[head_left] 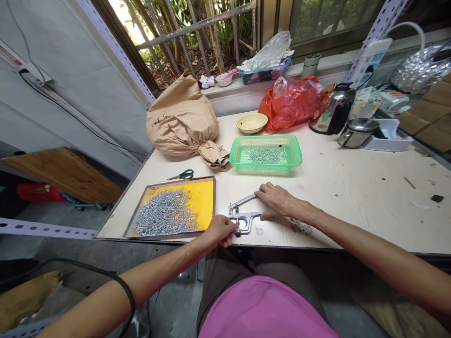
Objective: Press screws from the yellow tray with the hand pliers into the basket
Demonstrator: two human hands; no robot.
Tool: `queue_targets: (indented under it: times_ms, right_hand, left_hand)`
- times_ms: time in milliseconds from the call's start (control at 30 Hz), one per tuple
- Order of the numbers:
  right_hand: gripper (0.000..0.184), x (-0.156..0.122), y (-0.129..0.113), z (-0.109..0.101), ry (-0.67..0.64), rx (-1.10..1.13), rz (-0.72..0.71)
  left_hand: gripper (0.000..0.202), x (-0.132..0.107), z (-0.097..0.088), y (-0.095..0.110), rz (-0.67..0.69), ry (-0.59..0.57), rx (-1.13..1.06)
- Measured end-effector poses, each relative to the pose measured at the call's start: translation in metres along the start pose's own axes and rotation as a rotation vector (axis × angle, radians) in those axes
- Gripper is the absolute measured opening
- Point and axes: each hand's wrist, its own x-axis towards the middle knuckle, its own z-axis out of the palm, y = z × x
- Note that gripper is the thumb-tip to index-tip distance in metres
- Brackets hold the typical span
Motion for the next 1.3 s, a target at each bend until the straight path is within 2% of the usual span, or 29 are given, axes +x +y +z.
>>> queue_targets:
  times_ms: [100, 133, 233, 367, 533, 633, 800, 900, 1067, 1300]
  right_hand:
    - [0.055, -0.003, -0.003, 0.004, 0.025, -0.019, -0.006]
    - [0.054, -0.004, -0.005, 0.006, 0.037, -0.024, -0.008]
    - [0.053, -0.004, -0.005, 0.016, 0.073, -0.020, -0.018]
    - [0.056, -0.006, -0.001, 0.029, 0.087, 0.015, -0.029]
    - [0.067, -0.011, 0.003, 0.032, 0.041, 0.049, -0.056]
    - [0.052, -0.010, 0.005, 0.034, 0.058, 0.039, -0.071]
    - [0.020, -0.003, 0.004, 0.045, 0.105, 0.118, -0.043]
    - [0.009, -0.001, 0.004, 0.049, 0.084, 0.211, -0.031]
    - [0.012, -0.002, 0.004, 0.045, 0.047, 0.275, -0.058]
    - [0.011, -0.005, -0.002, 0.036, 0.079, 0.137, -0.042]
  left_hand:
    - [0.020, -0.009, 0.009, -0.004, 0.360, 0.309, 0.340]
    - [0.017, -0.010, 0.013, -0.003, 0.465, 0.377, 0.443]
    - [0.026, -0.001, 0.024, 0.010, 0.640, 0.395, 0.661]
    - [0.048, 0.022, 0.027, 0.027, 0.740, 0.381, 0.744]
    - [0.057, 0.035, 0.026, 0.031, 0.763, 0.309, 0.810]
    - [0.060, 0.042, 0.025, 0.032, 0.763, 0.300, 0.841]
    - [0.038, 0.049, 0.027, 0.028, 0.743, 0.318, 0.789]
    - [0.027, 0.049, 0.031, 0.025, 0.729, 0.334, 0.773]
    - [0.025, 0.056, 0.040, 0.022, 0.708, 0.330, 0.757]
    - [0.028, 0.060, 0.044, 0.022, 0.701, 0.373, 0.725]
